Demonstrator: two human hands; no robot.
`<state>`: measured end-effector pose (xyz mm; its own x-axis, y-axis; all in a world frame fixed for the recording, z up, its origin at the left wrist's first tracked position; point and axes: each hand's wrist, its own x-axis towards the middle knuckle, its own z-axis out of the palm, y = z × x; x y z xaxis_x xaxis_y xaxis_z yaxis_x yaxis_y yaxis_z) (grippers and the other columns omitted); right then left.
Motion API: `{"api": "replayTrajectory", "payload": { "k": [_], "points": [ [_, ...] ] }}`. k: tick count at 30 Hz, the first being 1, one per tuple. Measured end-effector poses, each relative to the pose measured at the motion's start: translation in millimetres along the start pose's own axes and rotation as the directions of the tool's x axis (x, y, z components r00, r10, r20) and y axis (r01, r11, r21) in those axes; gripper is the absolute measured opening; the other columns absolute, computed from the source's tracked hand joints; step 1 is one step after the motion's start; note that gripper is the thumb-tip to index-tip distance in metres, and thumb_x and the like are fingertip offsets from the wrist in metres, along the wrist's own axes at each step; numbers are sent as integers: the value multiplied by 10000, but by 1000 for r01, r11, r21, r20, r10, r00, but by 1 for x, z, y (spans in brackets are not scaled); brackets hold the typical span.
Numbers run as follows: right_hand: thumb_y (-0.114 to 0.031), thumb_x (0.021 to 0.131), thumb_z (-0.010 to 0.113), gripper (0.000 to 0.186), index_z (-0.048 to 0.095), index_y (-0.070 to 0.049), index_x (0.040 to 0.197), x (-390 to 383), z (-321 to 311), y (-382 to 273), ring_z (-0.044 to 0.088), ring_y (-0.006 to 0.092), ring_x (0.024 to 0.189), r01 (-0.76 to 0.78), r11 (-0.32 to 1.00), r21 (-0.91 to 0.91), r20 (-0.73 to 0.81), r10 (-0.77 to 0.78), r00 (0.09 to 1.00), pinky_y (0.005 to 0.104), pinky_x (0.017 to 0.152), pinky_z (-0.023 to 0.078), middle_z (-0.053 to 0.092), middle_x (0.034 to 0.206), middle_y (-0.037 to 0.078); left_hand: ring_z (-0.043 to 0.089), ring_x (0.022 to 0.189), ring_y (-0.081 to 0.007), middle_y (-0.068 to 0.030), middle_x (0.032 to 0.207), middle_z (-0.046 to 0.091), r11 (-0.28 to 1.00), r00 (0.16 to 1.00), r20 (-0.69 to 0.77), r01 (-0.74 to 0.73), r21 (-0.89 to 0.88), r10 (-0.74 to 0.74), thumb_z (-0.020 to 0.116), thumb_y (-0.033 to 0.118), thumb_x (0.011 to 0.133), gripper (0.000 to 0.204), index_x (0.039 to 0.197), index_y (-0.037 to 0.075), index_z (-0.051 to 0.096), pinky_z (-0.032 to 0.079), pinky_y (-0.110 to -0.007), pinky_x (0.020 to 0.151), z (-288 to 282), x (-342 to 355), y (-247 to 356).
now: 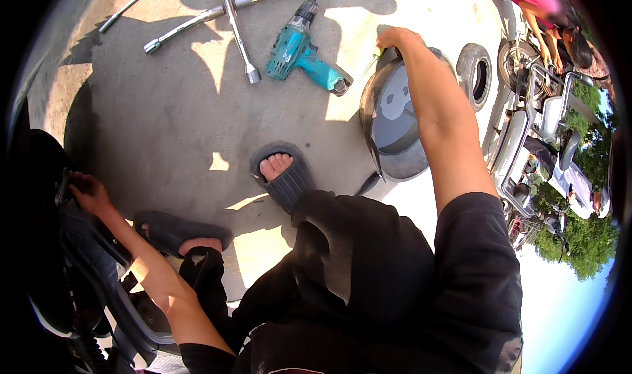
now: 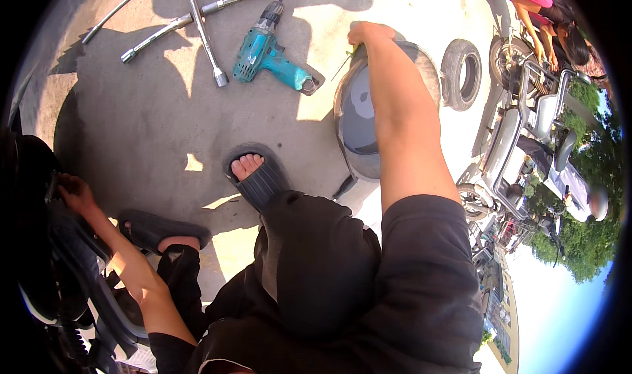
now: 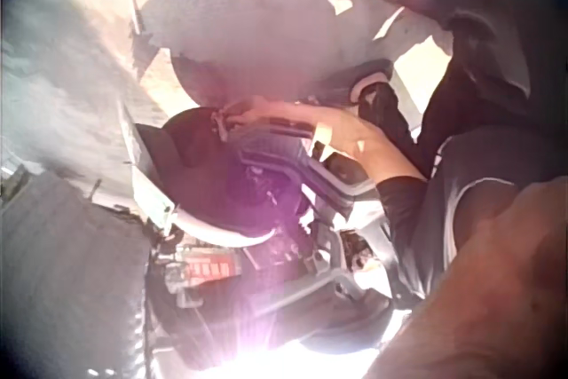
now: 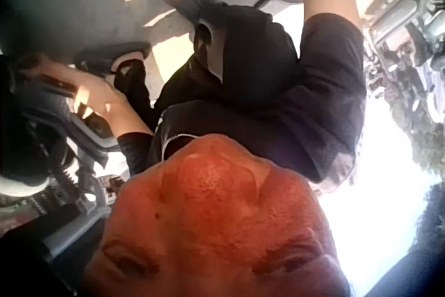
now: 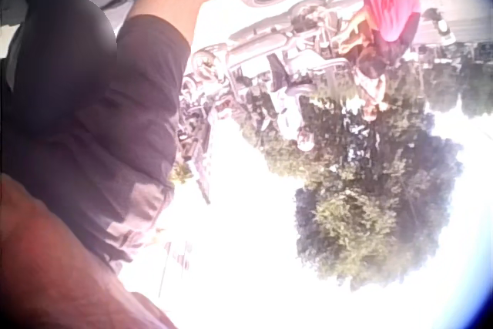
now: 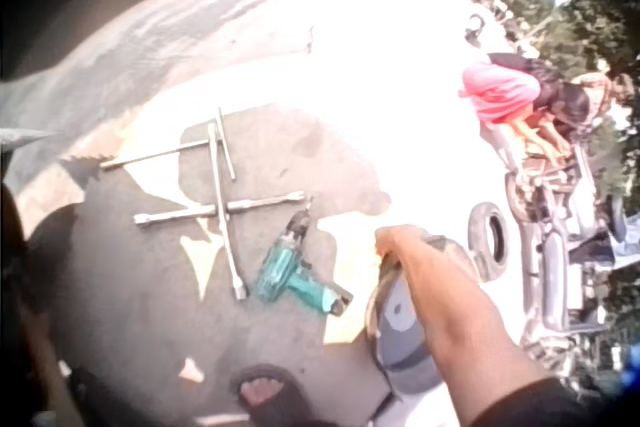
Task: The person uses a socket wrench to loosen and remove bolts from the rear footrest area of a scooter. They then reattach the footrest and tighten the bolts by hand and with the wrench. The person also adjusts a spring and linkage near the rear wheel.
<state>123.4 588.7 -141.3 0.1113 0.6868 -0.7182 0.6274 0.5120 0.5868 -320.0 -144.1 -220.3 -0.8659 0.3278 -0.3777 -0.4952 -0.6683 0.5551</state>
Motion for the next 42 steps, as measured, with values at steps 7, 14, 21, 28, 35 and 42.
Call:
{"api": "replayTrajectory", "payload": {
  "k": [7, 14, 21, 28, 35, 42],
  "points": [
    [-251, 832, 568, 261, 512, -99, 628, 58, 26, 4, 264, 123, 369, 10, 762, 648, 152, -142, 978, 313, 366, 180, 371, 492, 25, 655, 1023, -209, -68, 1189, 679, 997, 997, 39, -68, -19, 69, 569, 249, 984, 316, 1244, 74, 610, 568, -349, 824, 47, -30, -23],
    [-567, 895, 489, 509, 575, -97, 719, 91, 2, 34, 415, 139, 467, 411, 608, 680, -462, -80, 883, 326, 451, 304, 477, 590, 20, 678, 982, -223, -49, 1135, 693, 994, 981, -159, -113, -3, 111, 602, 249, 967, 202, 1146, 167, 647, 603, -358, 765, 74, -41, -48],
    [-354, 995, 454, 350, 562, -30, 1070, -179, -103, -113, 449, 79, 573, 373, -322, 870, -488, -666, 564, 230, 526, 343, 534, 735, 6, 686, 930, -183, -20, 1098, 706, 976, 942, -263, -178, 126, 206, 646, 222, 940, 213, 1151, 192, 648, 594, -311, 723, 99, -51, -36],
    [-348, 1013, 499, 321, 577, -40, 969, -317, -64, -330, 421, 58, 594, 427, -176, 887, -280, -940, 194, 236, 517, 358, 467, 681, -34, 673, 982, -190, -23, 1106, 702, 978, 945, -266, -156, 141, 190, 650, 222, 936, 243, 1169, 154, 638, 591, -315, 743, 102, -47, -46],
    [-321, 994, 530, 347, 573, 21, 1022, -348, -60, -419, 565, 366, 716, 821, -374, 431, -650, -760, -5, 461, 659, 446, 592, 759, 216, 633, 1106, -224, -29, 1174, 676, 963, 907, -349, -174, 204, 237, 632, 240, 950, 303, 1229, 125, 610, 569, -315, 818, 106, -55, -46],
    [-261, 968, 567, 272, 611, -24, 1095, -348, -53, -460, 640, 402, 796, 766, -592, 251, -893, -446, -53, 456, 677, 506, 663, 831, 211, 604, 1155, -240, -50, 1203, 649, 961, 882, -402, -170, 220, 248, 592, 269, 975, 325, 1252, 100, 579, 553, -317, 872, 128, -50, -66]
  ]
}}
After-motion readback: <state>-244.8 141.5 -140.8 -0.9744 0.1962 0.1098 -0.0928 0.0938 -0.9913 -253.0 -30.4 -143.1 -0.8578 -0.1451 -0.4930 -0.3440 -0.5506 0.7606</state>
